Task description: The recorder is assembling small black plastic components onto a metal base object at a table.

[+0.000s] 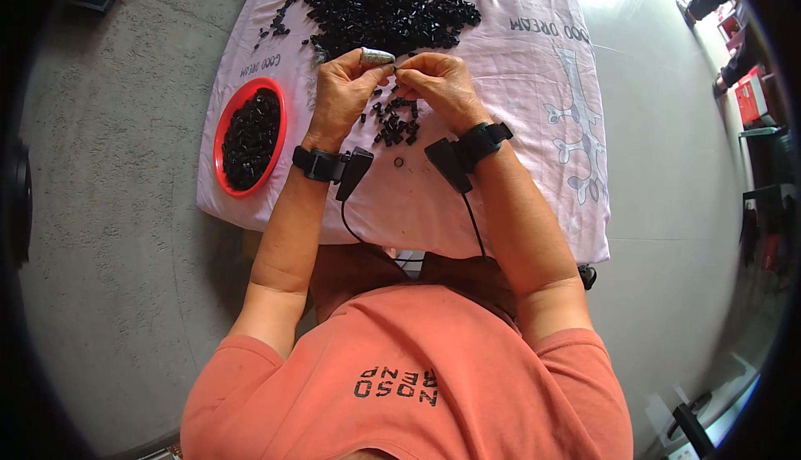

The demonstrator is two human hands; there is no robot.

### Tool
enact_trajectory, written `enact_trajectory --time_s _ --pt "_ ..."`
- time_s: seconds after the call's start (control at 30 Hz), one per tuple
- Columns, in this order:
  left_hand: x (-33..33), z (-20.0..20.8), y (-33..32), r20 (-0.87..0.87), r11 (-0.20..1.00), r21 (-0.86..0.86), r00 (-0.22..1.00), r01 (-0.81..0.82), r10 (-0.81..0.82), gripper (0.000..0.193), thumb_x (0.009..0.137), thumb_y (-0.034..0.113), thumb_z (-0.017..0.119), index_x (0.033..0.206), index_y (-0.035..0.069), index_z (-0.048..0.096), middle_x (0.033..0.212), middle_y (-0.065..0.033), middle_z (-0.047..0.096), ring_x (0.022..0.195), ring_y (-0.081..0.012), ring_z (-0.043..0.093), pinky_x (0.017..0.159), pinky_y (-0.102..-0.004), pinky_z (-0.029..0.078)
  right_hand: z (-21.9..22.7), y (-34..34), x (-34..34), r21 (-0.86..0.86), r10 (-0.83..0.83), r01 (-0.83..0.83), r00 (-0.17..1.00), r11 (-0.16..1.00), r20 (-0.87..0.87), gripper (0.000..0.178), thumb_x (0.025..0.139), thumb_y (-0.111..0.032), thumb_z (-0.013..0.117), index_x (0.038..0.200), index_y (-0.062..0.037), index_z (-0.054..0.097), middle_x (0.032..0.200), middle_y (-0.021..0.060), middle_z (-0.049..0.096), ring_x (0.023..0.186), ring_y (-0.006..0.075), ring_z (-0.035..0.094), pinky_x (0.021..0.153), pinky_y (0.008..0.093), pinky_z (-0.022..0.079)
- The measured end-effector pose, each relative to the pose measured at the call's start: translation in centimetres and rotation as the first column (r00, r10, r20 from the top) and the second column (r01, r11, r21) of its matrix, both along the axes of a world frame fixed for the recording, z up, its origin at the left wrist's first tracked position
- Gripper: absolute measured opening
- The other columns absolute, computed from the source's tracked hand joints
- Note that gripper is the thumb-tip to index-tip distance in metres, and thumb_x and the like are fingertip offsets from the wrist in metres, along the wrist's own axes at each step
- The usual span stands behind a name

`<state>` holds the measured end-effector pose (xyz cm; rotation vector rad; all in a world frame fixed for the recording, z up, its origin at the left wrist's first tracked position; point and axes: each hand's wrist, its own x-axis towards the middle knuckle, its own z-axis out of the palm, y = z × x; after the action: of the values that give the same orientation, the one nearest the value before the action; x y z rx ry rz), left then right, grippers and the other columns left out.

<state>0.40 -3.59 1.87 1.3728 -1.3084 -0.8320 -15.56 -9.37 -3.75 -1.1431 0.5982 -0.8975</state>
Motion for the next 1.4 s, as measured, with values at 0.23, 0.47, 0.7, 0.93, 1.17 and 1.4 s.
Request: enact_trajectory --time_s 0.23,0.47,0.7,0.93,1.17,1.4 --pt "0.2 -0.5 0.0 0.072 0.998 0.005 0.996 -0.060 0.059 0.004 0.086 0.002 0.070 0.089 0.001 0.072 0.078 -0.0009 0.072 0.069 -0.0032 0.062 0.059 -0.0216 0.048 0.0 0.2 0.3 -0.021 0.003 -0.003 1.000 1.000 0.027 0.016 0.094 -0.010 0.066 0.104 0.0018 0.069 0.093 0.0086 0.071 0.081 0.0149 0.071 0.075 0.0257 0.059" --pt "0.7 -1.2 -0.1 0.071 0.996 -0.046 0.994 -0.080 0.083 0.002 0.084 0.003 0.071 0.085 0.001 0.071 0.075 -0.0004 0.071 0.066 -0.0022 0.060 0.057 -0.0221 0.047 0.0 0.5 0.6 -0.015 0.008 -0.007 0.997 1.000 0.072 0.016 0.094 -0.004 0.064 0.107 0.0049 0.069 0.092 0.0110 0.071 0.082 0.0166 0.072 0.074 0.0258 0.060" --pt "0.9 -0.9 0.2 0.098 0.998 0.006 0.993 -0.069 0.068 0.005 0.087 0.004 0.070 0.091 0.002 0.072 0.080 -0.0011 0.071 0.069 -0.0046 0.063 0.061 -0.0211 0.050 0.2 0.6 0.4 -0.023 0.029 -0.028 0.999 0.999 0.029 0.016 0.094 -0.006 0.066 0.107 0.0024 0.068 0.096 0.0099 0.072 0.085 0.0160 0.071 0.078 0.0267 0.059" --pt "0.5 -0.6 0.1 0.036 0.997 0.000 0.996 -0.081 0.081 0.003 0.086 0.004 0.070 0.085 0.001 0.071 0.076 -0.0008 0.071 0.065 -0.0031 0.061 0.057 -0.0210 0.048 0.3 0.6 0.4 0.004 0.009 -0.009 0.999 1.000 0.053 0.012 0.092 -0.006 0.068 0.102 0.0010 0.068 0.092 0.0091 0.072 0.081 0.0152 0.071 0.074 0.0255 0.059" --pt "0.3 -0.6 0.3 0.051 0.997 -0.012 0.996 -0.075 0.075 0.003 0.086 0.003 0.069 0.086 0.001 0.070 0.076 -0.0021 0.071 0.066 -0.0041 0.063 0.058 -0.0212 0.049 0.4 0.6 0.5 0.006 -0.019 0.018 0.998 1.000 0.057 0.010 0.092 -0.003 0.067 0.100 0.0026 0.067 0.091 0.0099 0.071 0.081 0.0167 0.072 0.072 0.0250 0.060" --pt "-0.4 -0.2 0.8 0.226 0.998 0.006 0.972 -0.067 0.064 0.006 0.088 0.001 0.066 0.092 0.000 0.070 0.082 -0.0028 0.072 0.071 -0.0075 0.065 0.066 -0.0238 0.054 0.2 0.8 0.6 0.019 -0.030 0.029 0.998 0.999 0.052 0.011 0.090 0.000 0.067 0.100 0.0030 0.065 0.093 0.0115 0.071 0.081 0.0187 0.073 0.071 0.0257 0.060"
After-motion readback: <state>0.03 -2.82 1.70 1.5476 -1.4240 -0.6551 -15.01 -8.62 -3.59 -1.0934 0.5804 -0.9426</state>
